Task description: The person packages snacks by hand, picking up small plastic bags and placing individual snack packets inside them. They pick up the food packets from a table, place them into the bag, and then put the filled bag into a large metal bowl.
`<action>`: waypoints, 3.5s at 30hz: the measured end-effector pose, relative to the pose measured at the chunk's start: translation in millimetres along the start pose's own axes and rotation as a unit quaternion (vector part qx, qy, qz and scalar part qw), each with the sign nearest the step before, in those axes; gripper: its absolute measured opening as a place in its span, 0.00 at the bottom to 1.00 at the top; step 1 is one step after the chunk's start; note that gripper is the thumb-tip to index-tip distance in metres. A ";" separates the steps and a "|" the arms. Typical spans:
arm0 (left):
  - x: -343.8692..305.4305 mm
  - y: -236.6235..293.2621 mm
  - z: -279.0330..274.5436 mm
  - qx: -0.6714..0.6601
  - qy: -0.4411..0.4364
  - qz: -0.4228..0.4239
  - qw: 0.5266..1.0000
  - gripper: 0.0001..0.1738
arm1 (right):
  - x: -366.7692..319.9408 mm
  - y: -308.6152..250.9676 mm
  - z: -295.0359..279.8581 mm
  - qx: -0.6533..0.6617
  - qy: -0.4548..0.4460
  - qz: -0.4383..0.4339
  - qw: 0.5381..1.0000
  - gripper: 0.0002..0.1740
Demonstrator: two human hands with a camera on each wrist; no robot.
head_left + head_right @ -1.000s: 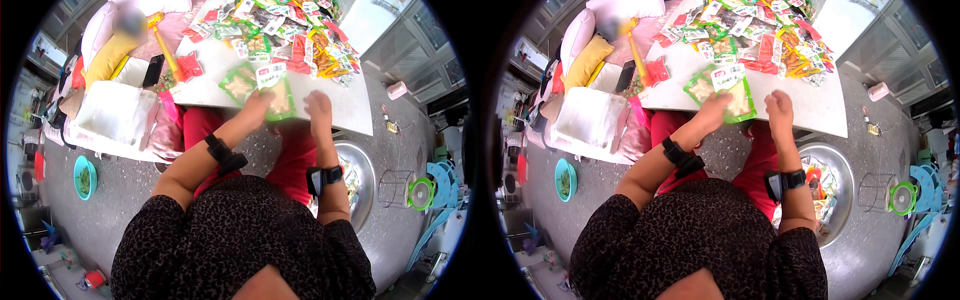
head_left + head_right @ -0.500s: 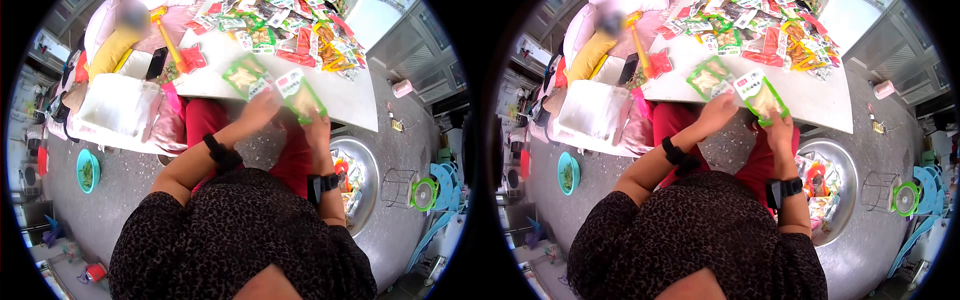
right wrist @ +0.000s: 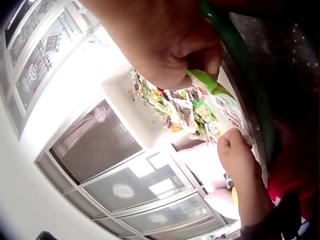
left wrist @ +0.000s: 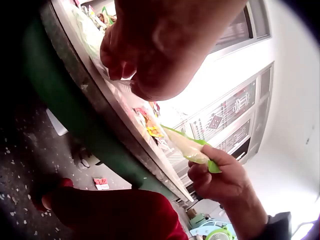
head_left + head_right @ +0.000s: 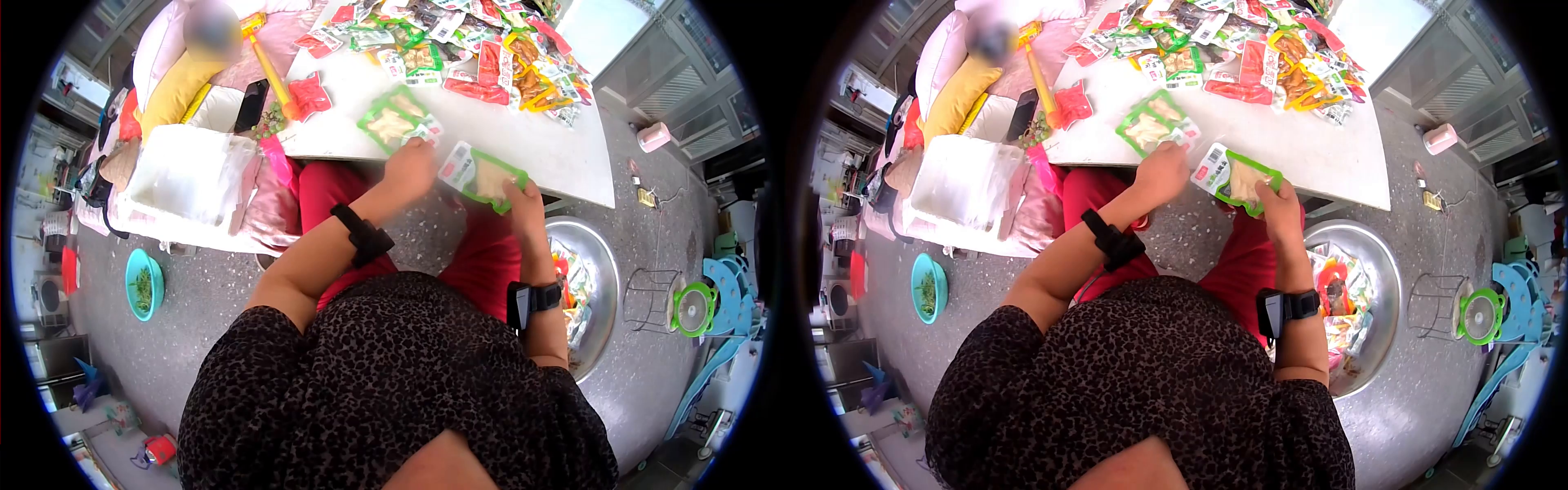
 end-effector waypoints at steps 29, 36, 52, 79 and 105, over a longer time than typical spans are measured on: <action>-9.2 7.6 -6.7 -0.318 -0.143 -0.075 0.934 0.15 | -38.2 -63.2 21.9 -0.300 -0.002 -0.330 0.895 0.23; -23.3 43.5 -40.5 -0.246 -0.025 0.107 0.963 0.16 | -41.5 -30.9 46.3 0.340 -0.106 0.070 0.932 0.21; -5.5 20.3 -13.9 0.025 0.003 0.069 0.997 0.13 | -16.5 19.4 -18.6 0.205 0.101 -0.001 0.974 0.04; 0.2 37.5 -9.6 -0.032 -0.047 0.012 0.998 0.08 | 11.1 26.9 5.0 0.196 0.060 0.029 0.978 0.07; -20.8 66.6 -21.7 -0.039 0.059 0.124 0.990 0.05 | 19.1 45.0 10.0 -0.072 -0.031 0.070 0.994 0.09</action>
Point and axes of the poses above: each hand's wrist, its own x-axis towards the middle knuckle, its own z-axis out of the palm, y = z × x, the point moved 10 cm from there along x, towards the middle knuckle, and after that the axes turned 14 degrees about -z, right-handed, at the moved point
